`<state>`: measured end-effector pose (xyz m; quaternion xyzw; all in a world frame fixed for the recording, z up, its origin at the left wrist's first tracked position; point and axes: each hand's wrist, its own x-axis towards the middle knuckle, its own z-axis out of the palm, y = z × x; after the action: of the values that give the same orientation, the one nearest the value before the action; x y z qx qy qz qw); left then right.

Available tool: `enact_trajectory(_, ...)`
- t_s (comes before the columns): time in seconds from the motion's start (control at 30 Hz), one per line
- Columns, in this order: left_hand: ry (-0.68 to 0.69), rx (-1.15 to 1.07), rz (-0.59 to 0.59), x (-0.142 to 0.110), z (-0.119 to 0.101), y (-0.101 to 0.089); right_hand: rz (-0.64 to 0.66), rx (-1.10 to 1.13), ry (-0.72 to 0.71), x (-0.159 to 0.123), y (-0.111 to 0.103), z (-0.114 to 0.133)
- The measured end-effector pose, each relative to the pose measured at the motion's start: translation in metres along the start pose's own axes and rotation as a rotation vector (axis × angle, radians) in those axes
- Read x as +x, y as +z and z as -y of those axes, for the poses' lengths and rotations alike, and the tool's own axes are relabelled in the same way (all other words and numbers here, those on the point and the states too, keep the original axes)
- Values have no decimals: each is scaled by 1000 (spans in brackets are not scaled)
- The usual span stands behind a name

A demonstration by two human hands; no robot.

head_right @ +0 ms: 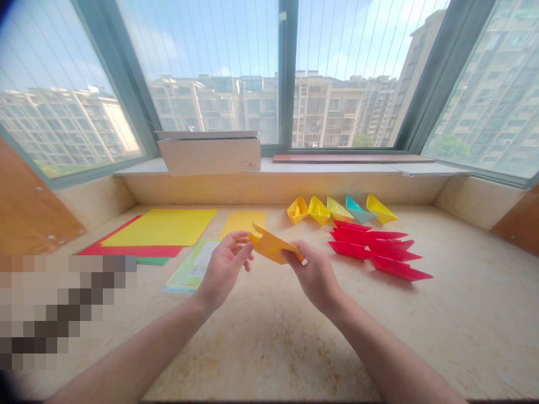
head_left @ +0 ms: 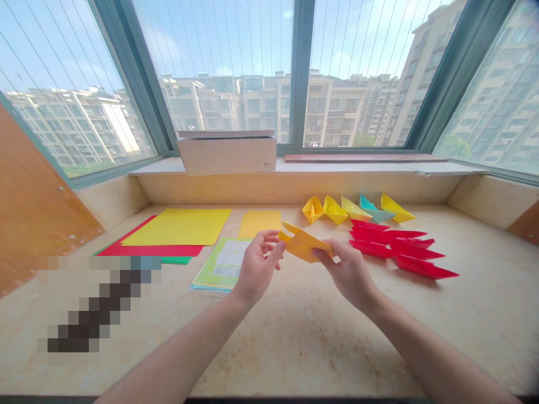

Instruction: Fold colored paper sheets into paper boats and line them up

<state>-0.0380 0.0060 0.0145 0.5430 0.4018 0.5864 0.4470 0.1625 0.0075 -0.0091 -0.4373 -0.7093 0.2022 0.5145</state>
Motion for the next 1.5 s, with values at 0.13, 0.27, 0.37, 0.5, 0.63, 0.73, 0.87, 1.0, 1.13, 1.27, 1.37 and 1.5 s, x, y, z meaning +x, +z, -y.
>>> enact_trajectory(0.13, -60, 32, 84, -2, -2, -1, -60, -203, -321, 1, -9, 2)
enact_trajectory(0.27, -53, -49, 154, -5, -3, 0, -28, -242, -519, 1, -13, 6)
enact_trajectory(0.37, -40, -101, 147, -5, -3, 0, -20, -265, -580, 0, -13, 7)
enact_trajectory(0.5, -39, -138, 113, -5, -4, -2, -33, -254, -600, -1, -13, 7)
enact_trajectory(0.63, -51, -141, 114, -6, -4, -1, -55, -230, -586, 0, -12, 6)
enact_trajectory(0.73, -54, -135, 109, -6, -4, 0, -72, -213, -572, 1, -10, 7)
enact_trajectory(0.87, -37, -144, 108, -6, -4, -1, -64, -179, -556, 2, -7, 9)
enact_trajectory(1.0, -21, -151, 122, -7, -4, -3, -66, -177, -552, 0, -5, 9)
enact_trajectory(1.13, -23, -168, 119, -8, -5, -3, -87, -195, -552, -1, -6, 6)
enact_trajectory(1.27, -14, -171, 56, -8, -6, -2, -101, -189, -550, -2, -6, 7)
enact_trajectory(1.37, -5, -154, -5, -8, -7, -1, -85, -190, -576, -3, -6, 8)
enact_trajectory(1.5, 3, -132, -5, -8, -9, 0, -66, -190, -604, -5, -6, 10)
